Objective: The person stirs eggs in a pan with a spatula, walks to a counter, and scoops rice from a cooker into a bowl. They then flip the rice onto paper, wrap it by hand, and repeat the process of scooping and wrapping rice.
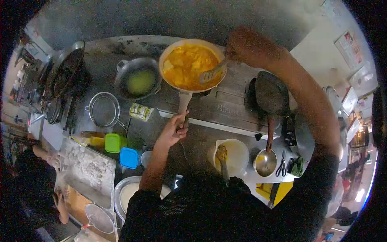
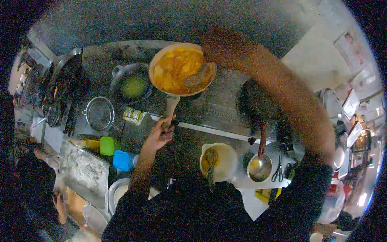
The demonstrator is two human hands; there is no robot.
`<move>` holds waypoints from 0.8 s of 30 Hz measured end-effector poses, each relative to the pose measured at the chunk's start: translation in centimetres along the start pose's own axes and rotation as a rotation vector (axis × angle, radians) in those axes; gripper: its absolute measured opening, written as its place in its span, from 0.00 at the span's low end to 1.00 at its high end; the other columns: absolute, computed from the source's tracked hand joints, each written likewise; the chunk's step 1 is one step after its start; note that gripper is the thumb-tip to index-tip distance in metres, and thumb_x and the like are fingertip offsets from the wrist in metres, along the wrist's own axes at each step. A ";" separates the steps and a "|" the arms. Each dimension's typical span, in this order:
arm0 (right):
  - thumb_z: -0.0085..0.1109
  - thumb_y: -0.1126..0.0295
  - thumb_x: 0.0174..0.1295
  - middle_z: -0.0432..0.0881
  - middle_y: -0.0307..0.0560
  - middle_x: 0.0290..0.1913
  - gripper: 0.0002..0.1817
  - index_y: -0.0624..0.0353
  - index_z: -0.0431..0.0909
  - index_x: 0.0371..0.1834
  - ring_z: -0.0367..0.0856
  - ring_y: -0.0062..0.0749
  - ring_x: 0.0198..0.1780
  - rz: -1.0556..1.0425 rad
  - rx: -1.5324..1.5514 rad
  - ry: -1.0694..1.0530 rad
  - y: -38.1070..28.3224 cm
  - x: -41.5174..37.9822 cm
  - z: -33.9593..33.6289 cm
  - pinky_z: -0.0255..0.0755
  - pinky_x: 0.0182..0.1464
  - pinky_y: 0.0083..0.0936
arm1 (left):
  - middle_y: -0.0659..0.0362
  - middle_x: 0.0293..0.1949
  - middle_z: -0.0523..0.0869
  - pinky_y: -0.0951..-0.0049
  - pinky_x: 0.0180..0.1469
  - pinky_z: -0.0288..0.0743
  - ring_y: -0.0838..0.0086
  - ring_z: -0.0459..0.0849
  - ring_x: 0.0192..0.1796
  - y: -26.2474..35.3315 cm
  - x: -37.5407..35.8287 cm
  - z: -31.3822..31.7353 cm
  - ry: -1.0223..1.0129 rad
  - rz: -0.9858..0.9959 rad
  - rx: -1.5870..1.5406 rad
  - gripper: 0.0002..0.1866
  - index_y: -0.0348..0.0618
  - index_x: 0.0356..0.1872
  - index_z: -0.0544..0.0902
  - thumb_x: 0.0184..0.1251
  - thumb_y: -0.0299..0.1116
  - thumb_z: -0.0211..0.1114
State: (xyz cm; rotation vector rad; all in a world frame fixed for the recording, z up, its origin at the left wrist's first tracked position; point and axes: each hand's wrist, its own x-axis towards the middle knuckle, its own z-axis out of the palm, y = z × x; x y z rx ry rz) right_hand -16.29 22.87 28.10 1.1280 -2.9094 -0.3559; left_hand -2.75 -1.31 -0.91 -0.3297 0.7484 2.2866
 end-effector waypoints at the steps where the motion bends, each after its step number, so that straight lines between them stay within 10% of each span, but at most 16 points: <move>1: 0.61 0.63 0.53 0.82 0.60 0.30 0.12 0.62 0.81 0.30 0.82 0.55 0.34 0.001 -0.020 0.041 -0.9 0.0 -0.9 0.77 0.40 0.43 | 0.67 0.21 0.64 0.78 0.19 0.58 0.83 0.62 0.17 0.1 0.0 -0.1 -0.029 -0.002 -0.005 0.19 0.52 0.58 0.69 0.70 0.43 0.52; 11: 0.50 0.71 0.59 0.83 0.59 0.32 0.10 0.64 0.80 0.37 0.84 0.48 0.37 0.402 -0.013 -0.216 -5.4 -0.8 8.3 0.79 0.38 0.42 | 0.69 0.19 0.65 0.79 0.15 0.56 0.84 0.60 0.13 -1.0 0.1 0.4 0.133 0.041 0.052 0.20 0.56 0.59 0.69 0.69 0.46 0.53; 18: 0.47 0.74 0.61 0.83 0.56 0.37 0.25 0.49 0.67 0.65 0.84 0.45 0.40 0.431 -0.058 -0.127 -2.1 0.7 13.1 0.79 0.38 0.39 | 0.67 0.18 0.64 0.76 0.14 0.57 0.82 0.58 0.12 0.1 -0.3 1.4 0.157 0.036 0.247 0.21 0.53 0.60 0.68 0.70 0.48 0.51; 24: 0.45 0.77 0.61 0.82 0.60 0.36 0.29 0.45 0.63 0.68 0.83 0.47 0.42 0.251 -0.243 0.099 4.0 2.0 16.6 0.78 0.38 0.41 | 0.66 0.18 0.64 0.77 0.15 0.58 0.81 0.58 0.12 0.1 -0.1 0.7 0.201 -0.018 0.303 0.20 0.49 0.57 0.70 0.72 0.48 0.48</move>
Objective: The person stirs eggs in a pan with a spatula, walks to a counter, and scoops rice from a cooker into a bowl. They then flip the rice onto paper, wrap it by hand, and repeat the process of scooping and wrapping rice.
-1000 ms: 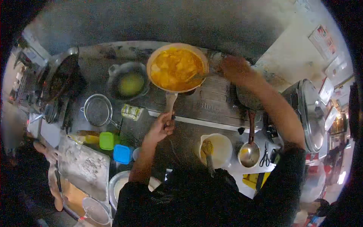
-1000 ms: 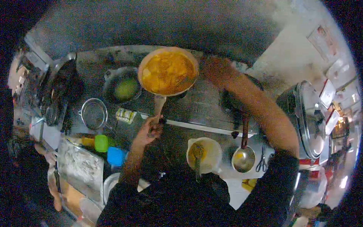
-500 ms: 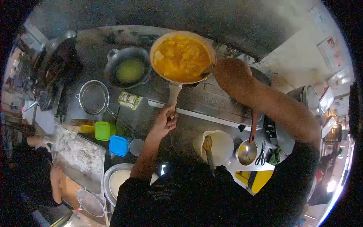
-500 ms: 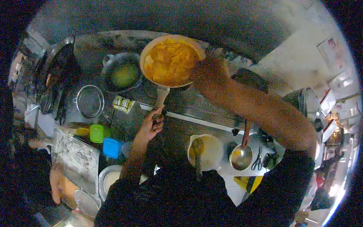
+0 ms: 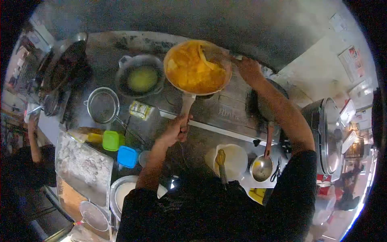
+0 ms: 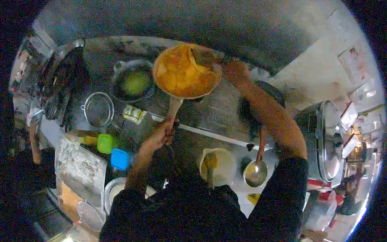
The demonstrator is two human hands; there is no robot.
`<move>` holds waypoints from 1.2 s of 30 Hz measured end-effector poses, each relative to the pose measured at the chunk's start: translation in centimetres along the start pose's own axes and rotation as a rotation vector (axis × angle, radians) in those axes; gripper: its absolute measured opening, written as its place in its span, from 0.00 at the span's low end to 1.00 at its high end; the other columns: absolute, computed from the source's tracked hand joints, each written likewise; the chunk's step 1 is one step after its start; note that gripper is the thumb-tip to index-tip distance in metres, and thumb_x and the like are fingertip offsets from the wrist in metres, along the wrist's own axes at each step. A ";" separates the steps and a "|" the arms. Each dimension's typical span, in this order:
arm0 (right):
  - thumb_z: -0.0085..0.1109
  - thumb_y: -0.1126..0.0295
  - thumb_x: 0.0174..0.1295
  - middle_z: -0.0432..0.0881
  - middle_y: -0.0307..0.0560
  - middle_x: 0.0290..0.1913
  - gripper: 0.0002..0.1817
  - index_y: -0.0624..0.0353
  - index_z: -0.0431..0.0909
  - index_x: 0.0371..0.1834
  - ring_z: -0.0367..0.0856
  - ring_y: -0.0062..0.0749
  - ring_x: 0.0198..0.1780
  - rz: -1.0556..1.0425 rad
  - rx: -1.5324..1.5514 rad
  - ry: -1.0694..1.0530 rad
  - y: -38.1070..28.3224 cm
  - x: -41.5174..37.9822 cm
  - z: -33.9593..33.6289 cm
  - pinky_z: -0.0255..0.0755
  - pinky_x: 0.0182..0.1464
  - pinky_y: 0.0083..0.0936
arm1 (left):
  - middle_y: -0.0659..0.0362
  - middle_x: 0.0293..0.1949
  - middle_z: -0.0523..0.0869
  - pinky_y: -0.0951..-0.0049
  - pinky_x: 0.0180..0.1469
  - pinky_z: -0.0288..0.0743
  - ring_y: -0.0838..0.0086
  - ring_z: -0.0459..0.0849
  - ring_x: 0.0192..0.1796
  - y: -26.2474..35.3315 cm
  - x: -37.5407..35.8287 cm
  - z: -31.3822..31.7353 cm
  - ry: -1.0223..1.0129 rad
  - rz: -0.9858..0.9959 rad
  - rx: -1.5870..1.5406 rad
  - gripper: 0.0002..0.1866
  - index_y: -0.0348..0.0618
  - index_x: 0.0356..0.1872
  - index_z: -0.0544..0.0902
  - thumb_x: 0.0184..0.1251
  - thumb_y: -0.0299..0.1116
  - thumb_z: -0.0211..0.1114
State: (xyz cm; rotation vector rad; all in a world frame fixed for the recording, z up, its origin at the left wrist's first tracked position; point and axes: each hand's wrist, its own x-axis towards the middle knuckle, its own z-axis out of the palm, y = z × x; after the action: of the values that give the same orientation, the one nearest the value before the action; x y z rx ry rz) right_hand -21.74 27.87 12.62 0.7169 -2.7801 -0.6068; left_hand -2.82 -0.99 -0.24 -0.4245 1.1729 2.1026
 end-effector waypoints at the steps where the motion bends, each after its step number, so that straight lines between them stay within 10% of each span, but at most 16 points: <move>1: 0.46 0.77 0.60 0.82 0.59 0.35 0.27 0.46 0.66 0.66 0.83 0.47 0.41 -0.001 0.002 0.065 1.1 -0.2 -0.5 0.78 0.38 0.42 | 0.66 0.18 0.64 0.77 0.15 0.58 0.81 0.58 0.12 0.2 0.2 -0.2 0.013 -0.021 -0.026 0.19 0.49 0.56 0.71 0.72 0.48 0.48; 13: 0.52 0.72 0.57 0.83 0.55 0.34 0.10 0.56 0.80 0.41 0.83 0.50 0.39 -0.131 0.008 -0.255 0.4 -8.1 -15.2 0.77 0.41 0.44 | 0.70 0.16 0.60 0.80 0.12 0.54 0.84 0.58 0.12 0.0 0.4 0.0 -0.076 -0.014 -0.285 0.11 0.50 0.41 0.73 0.71 0.45 0.52; 20: 0.50 0.70 0.61 0.84 0.55 0.38 0.10 0.61 0.80 0.40 0.84 0.46 0.40 0.129 0.311 -0.063 -7.7 -6.5 10.7 0.79 0.40 0.40 | 0.71 0.16 0.59 0.78 0.14 0.54 0.82 0.58 0.12 0.3 0.1 0.2 -0.045 -0.028 -0.205 0.13 0.50 0.39 0.72 0.71 0.47 0.51; 25: 0.50 0.67 0.62 0.84 0.56 0.38 0.12 0.63 0.80 0.39 0.84 0.48 0.42 0.295 0.717 -0.166 -6.1 -4.3 -3.1 0.79 0.41 0.42 | 0.71 0.16 0.60 0.78 0.15 0.54 0.83 0.59 0.13 0.2 0.4 0.6 -0.067 0.051 -0.126 0.14 0.50 0.40 0.71 0.72 0.49 0.50; 27: 0.50 0.66 0.62 0.83 0.56 0.37 0.12 0.63 0.80 0.39 0.83 0.49 0.42 0.108 0.229 -0.213 -3.5 -2.9 -6.9 0.78 0.42 0.42 | 0.71 0.16 0.61 0.78 0.16 0.54 0.83 0.59 0.13 0.3 0.9 0.2 -0.132 0.058 -0.137 0.14 0.49 0.40 0.70 0.72 0.49 0.50; 36: 0.51 0.62 0.63 0.82 0.59 0.31 0.15 0.63 0.81 0.32 0.83 0.50 0.37 -0.160 0.216 -0.207 -1.8 -3.6 -19.4 0.75 0.40 0.45 | 0.70 0.17 0.61 0.78 0.17 0.54 0.83 0.59 0.14 0.2 0.4 0.3 -0.130 0.019 -0.143 0.14 0.48 0.42 0.68 0.72 0.47 0.52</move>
State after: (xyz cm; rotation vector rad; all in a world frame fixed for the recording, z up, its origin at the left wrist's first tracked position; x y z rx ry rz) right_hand -12.13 21.70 28.76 0.9808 -3.0327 -0.4335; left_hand -3.28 -0.60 -0.16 -0.3375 0.9596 2.2040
